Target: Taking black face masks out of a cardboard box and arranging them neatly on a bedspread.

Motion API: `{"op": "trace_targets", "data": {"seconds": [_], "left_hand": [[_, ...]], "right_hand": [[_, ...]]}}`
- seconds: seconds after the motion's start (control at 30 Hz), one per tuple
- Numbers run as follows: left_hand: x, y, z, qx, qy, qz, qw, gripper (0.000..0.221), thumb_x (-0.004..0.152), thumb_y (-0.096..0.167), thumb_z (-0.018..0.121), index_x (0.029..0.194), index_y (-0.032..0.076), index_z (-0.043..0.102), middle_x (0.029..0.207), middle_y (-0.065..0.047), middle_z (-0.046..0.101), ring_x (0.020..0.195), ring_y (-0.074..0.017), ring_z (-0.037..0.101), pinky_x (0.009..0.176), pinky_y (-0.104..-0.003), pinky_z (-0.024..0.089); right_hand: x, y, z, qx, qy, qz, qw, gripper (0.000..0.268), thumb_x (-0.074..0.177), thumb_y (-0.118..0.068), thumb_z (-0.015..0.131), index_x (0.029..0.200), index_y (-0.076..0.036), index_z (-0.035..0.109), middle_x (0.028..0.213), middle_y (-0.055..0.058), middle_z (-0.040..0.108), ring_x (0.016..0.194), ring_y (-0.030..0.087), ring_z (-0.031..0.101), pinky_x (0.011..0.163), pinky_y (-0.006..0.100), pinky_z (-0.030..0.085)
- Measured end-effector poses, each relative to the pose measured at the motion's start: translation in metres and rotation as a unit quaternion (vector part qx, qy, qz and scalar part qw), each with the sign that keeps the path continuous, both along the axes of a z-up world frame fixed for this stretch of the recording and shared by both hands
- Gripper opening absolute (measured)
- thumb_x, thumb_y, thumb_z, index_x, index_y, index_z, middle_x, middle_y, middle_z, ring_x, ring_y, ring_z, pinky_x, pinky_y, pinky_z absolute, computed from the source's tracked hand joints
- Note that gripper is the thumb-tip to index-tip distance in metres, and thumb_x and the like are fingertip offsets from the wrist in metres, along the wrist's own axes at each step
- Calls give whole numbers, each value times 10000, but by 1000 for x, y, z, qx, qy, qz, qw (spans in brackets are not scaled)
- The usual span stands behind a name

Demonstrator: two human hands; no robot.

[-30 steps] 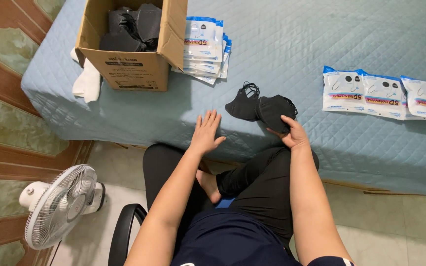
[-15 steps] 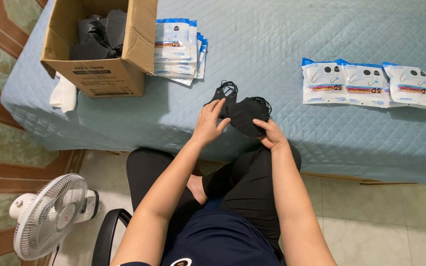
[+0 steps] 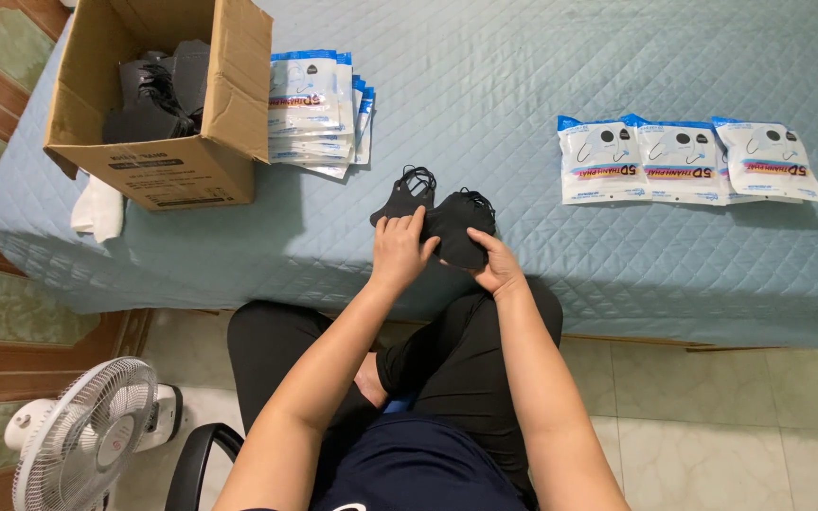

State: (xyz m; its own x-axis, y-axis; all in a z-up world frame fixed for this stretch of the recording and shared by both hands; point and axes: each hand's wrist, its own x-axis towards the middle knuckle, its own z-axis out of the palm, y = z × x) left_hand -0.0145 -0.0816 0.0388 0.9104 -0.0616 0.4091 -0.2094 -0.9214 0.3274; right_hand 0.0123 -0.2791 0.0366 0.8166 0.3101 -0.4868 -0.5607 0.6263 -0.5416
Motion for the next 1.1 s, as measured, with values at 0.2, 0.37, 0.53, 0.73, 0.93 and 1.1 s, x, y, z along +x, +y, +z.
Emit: {"op": "trace_targets", "data": {"seconds": [0.2, 0.37, 0.53, 0.73, 0.93, 1.1], "left_hand": [[-10, 3, 23, 55, -121, 3, 991, 502, 829, 307, 835, 1249, 77, 682, 1095, -110, 681, 1077, -273, 620, 1066, -500, 394], [-1, 6, 23, 35, -122, -5, 992, 279, 831, 246, 815, 1061, 180, 671, 879, 14, 634, 898, -185, 633, 943, -376, 444], [7, 20, 30, -182, 72, 19, 981, 108, 925, 209, 741, 991, 220, 656, 830, 53, 729, 814, -171, 710, 825, -337, 489], [17, 36, 49, -307, 213, 21, 927, 181, 949, 138, 694, 1120, 166, 746, 966, -73, 788, 950, -268, 753, 843, -389, 580], [33, 55, 58, -397, 166, 33, 902, 181, 923, 132, 709, 1082, 175, 782, 906, -96, 783, 908, -273, 750, 826, -394, 568], [45, 67, 31, -613, 121, 39, 780, 205, 924, 92, 693, 1117, 62, 754, 846, -69, 717, 712, -93, 629, 625, -174, 529]], "right_hand": [[7, 6, -3, 12, 26, 21, 999, 420, 883, -145, 785, 1256, 12, 672, 1149, 223, 737, 1020, 382, 732, 900, 581, 596], [19, 3, -15, 24, 25, 13, 999, 401, 879, -144, 793, 1226, 25, 684, 1131, 241, 737, 1017, 416, 721, 903, 644, 568], [29, 0, -20, 24, 25, -2, 999, 373, 876, -90, 783, 1208, 46, 683, 1138, 282, 719, 1047, 449, 703, 927, 680, 543], [51, -9, -56, 27, 18, 1, 999, 371, 873, -65, 792, 1223, 10, 695, 1125, 261, 729, 1019, 430, 729, 933, 694, 546], [50, -16, -31, 42, 27, -43, 998, 403, 877, -53, 785, 1259, 12, 671, 1176, 252, 720, 1077, 429, 707, 933, 673, 553], [58, -34, -48, 130, 62, -166, 976, 517, 871, -12, 798, 1347, 31, 600, 1301, 299, 650, 1130, 507, 665, 925, 674, 586]]}}
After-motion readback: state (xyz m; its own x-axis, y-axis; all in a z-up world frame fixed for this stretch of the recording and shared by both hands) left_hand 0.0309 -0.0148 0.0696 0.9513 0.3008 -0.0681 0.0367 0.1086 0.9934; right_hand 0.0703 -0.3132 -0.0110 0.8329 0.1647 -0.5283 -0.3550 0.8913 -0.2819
